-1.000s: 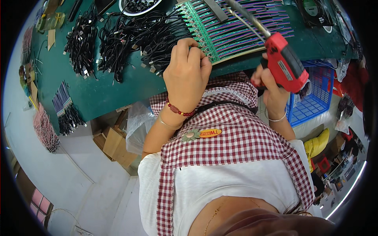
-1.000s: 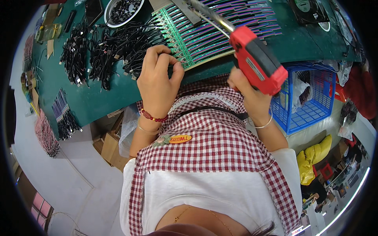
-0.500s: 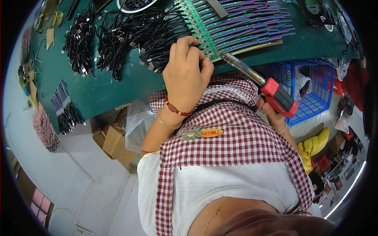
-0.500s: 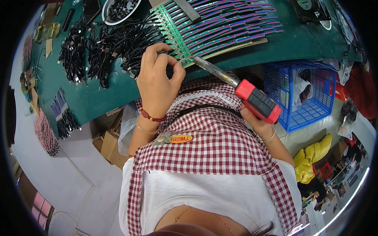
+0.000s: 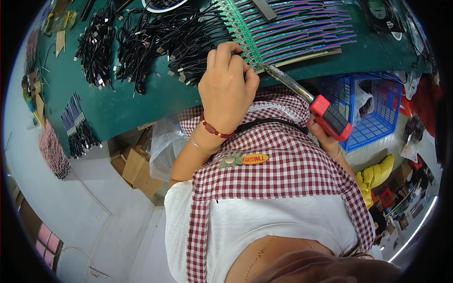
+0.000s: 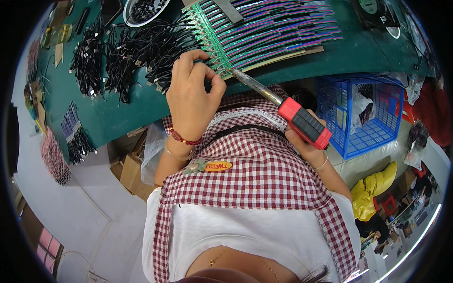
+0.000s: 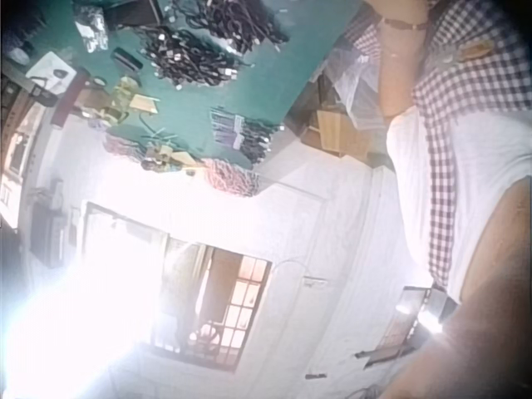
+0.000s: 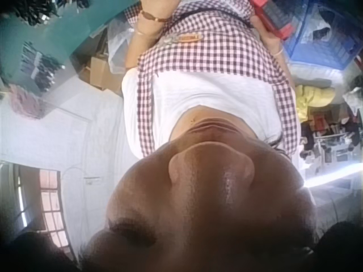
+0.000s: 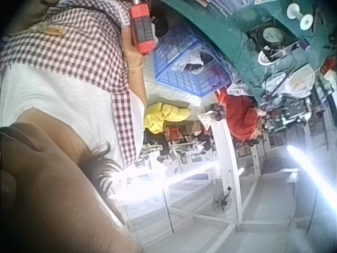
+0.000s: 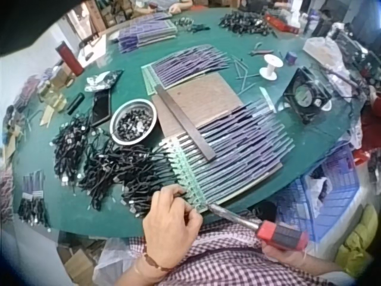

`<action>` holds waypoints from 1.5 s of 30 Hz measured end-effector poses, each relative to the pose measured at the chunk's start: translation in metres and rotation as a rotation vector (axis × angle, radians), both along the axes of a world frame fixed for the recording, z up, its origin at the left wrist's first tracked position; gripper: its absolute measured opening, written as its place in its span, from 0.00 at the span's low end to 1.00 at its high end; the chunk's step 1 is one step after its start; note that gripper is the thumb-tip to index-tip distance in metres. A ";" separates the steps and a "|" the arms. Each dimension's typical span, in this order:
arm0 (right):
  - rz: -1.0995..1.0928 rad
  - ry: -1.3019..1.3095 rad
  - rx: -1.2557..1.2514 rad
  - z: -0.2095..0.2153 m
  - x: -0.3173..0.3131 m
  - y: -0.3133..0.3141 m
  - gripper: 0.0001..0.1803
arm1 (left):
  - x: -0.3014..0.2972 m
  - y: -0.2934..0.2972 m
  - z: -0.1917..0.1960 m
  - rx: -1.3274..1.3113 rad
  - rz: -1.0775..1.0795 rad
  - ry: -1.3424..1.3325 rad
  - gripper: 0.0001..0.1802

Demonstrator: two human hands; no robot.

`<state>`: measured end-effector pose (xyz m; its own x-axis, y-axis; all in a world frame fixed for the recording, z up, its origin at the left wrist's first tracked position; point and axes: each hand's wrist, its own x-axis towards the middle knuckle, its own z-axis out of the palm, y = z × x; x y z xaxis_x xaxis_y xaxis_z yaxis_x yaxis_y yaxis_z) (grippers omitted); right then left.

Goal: The person connects wires to a circuit board using a handheld soldering iron.

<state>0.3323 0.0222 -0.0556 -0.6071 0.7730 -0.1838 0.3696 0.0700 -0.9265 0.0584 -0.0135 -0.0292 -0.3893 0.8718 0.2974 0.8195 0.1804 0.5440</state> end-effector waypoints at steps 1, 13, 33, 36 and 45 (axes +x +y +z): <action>-0.007 -0.024 0.016 0.000 0.000 -0.001 0.08 | 0.000 0.001 0.000 -0.001 0.001 -0.001 0.08; -0.087 0.061 -0.041 0.000 0.007 -0.004 0.07 | 0.000 0.003 -0.002 -0.003 0.014 0.009 0.08; -0.019 0.042 -0.096 0.003 0.005 -0.003 0.07 | 0.002 0.002 -0.002 -0.025 0.008 0.011 0.08; -0.040 0.045 -0.088 0.005 0.003 -0.005 0.08 | 0.002 0.002 -0.005 -0.014 0.016 0.022 0.08; -0.139 0.098 -0.078 -0.002 0.009 -0.011 0.08 | 0.003 0.001 -0.005 -0.009 0.013 0.044 0.08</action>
